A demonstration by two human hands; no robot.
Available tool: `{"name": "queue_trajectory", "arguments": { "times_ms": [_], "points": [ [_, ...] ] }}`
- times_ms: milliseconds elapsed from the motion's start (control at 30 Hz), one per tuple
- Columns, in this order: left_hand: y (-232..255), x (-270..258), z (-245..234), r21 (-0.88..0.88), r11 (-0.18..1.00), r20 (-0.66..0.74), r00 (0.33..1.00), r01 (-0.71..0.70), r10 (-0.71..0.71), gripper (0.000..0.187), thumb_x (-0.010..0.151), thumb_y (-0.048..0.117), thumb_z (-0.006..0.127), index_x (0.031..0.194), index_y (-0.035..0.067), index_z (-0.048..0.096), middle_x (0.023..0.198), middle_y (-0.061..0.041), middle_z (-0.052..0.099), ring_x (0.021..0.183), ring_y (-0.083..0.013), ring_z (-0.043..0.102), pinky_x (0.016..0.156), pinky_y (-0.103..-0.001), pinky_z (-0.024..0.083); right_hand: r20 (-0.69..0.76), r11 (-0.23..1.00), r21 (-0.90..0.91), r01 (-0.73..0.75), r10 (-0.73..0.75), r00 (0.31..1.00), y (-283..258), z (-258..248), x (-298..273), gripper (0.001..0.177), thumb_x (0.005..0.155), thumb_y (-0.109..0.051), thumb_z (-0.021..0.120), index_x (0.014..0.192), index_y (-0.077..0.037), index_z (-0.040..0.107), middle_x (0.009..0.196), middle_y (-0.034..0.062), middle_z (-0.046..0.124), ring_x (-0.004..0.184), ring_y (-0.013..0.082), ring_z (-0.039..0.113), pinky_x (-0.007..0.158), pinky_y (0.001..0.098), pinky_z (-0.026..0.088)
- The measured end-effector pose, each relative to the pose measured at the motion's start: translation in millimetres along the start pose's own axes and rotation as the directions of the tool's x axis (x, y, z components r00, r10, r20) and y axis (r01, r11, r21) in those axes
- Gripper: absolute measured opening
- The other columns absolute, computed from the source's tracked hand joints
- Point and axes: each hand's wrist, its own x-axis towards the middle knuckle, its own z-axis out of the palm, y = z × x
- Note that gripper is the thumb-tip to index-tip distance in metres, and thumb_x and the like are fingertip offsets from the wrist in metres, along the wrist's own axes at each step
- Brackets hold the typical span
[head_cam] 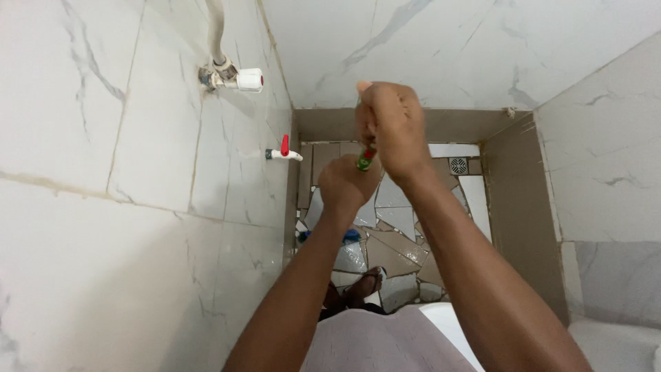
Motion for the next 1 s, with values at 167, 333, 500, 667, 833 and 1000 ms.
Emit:
{"name": "queue_trajectory", "arguments": {
  "times_ms": [167, 333, 500, 667, 833, 1000],
  "points": [
    [28.8, 4.4, 2.3, -0.015, 0.999, 0.052, 0.998, -0.034, 0.034, 0.045, 0.094, 0.038, 0.048, 0.074, 0.008, 0.075, 0.080, -0.019, 0.072, 0.078, -0.0423, 0.071, 0.073, -0.053, 0.055, 0.001, 0.993, 0.040, 0.109, -0.109, 0.994, -8.6, -18.0, -5.9, 0.047, 0.106, -0.024, 0.050, 0.063, -0.011, 0.035, 0.052, 0.0023, 0.036, 0.048, 0.0120, 0.029, 0.046, 0.0322, 0.026],
    [32.5, 22.1, 28.2, -0.134, 0.976, -0.133, 0.979, -0.174, 0.156, 0.037, 0.092, 0.036, 0.052, 0.078, 0.010, 0.075, 0.081, -0.018, 0.073, 0.078, -0.0427, 0.069, 0.070, -0.055, 0.054, -0.001, 0.964, 0.017, 0.266, -0.266, 0.964, -2.5, -31.6, -8.0, 0.047, 0.109, -0.021, 0.049, 0.065, -0.011, 0.034, 0.054, 0.0018, 0.036, 0.049, 0.0116, 0.028, 0.047, 0.0321, 0.026],
    [2.1, 58.7, 76.4, -0.252, 0.904, -0.069, 0.939, -0.345, 0.338, 0.040, 0.090, 0.045, 0.062, 0.082, 0.007, 0.074, 0.080, -0.020, 0.073, 0.077, -0.0422, 0.070, 0.065, -0.054, 0.053, -0.050, 0.955, -0.099, 0.280, -0.286, 0.957, 38.3, -42.3, -13.4, 0.045, 0.107, -0.011, 0.051, 0.064, -0.011, 0.034, 0.061, -0.0028, 0.040, 0.055, 0.0069, 0.033, 0.049, 0.0293, 0.028],
    [-0.5, 55.0, 94.7, -0.310, 0.877, -0.098, 0.930, -0.366, 0.354, 0.036, 0.089, 0.039, 0.058, 0.098, 0.005, 0.068, 0.081, -0.018, 0.074, 0.075, -0.0403, 0.071, 0.062, -0.053, 0.054, -0.071, 0.966, -0.153, 0.211, -0.223, 0.972, 50.7, -45.0, -20.4, 0.045, 0.103, -0.008, 0.054, 0.063, -0.012, 0.033, 0.059, -0.0045, 0.038, 0.055, 0.0049, 0.032, 0.049, 0.0281, 0.028],
    [17.3, 26.5, 73.4, -0.183, 0.956, 0.052, 0.968, -0.231, 0.244, 0.039, 0.085, 0.041, 0.063, 0.078, 0.004, 0.071, 0.080, -0.019, 0.074, 0.076, -0.0392, 0.072, 0.068, -0.052, 0.056, -0.066, 0.982, -0.095, 0.161, -0.168, 0.984, 32.6, -52.7, -26.2, 0.044, 0.101, -0.010, 0.052, 0.061, -0.011, 0.034, 0.056, -0.0048, 0.039, 0.050, 0.0051, 0.031, 0.044, 0.0279, 0.029],
    [20.7, -10.3, 74.8, -0.084, 0.976, 0.109, 0.972, -0.199, 0.208, 0.043, 0.097, 0.036, 0.048, 0.078, 0.005, 0.073, 0.081, -0.021, 0.073, 0.081, -0.0436, 0.069, 0.078, -0.055, 0.053, -0.045, 0.999, -0.042, 0.031, -0.033, 0.998, 0.6, -55.0, -37.9, 0.044, 0.102, -0.016, 0.054, 0.062, -0.013, 0.035, 0.054, -0.0023, 0.038, 0.048, 0.0078, 0.031, 0.045, 0.0309, 0.029]
  ]
}}
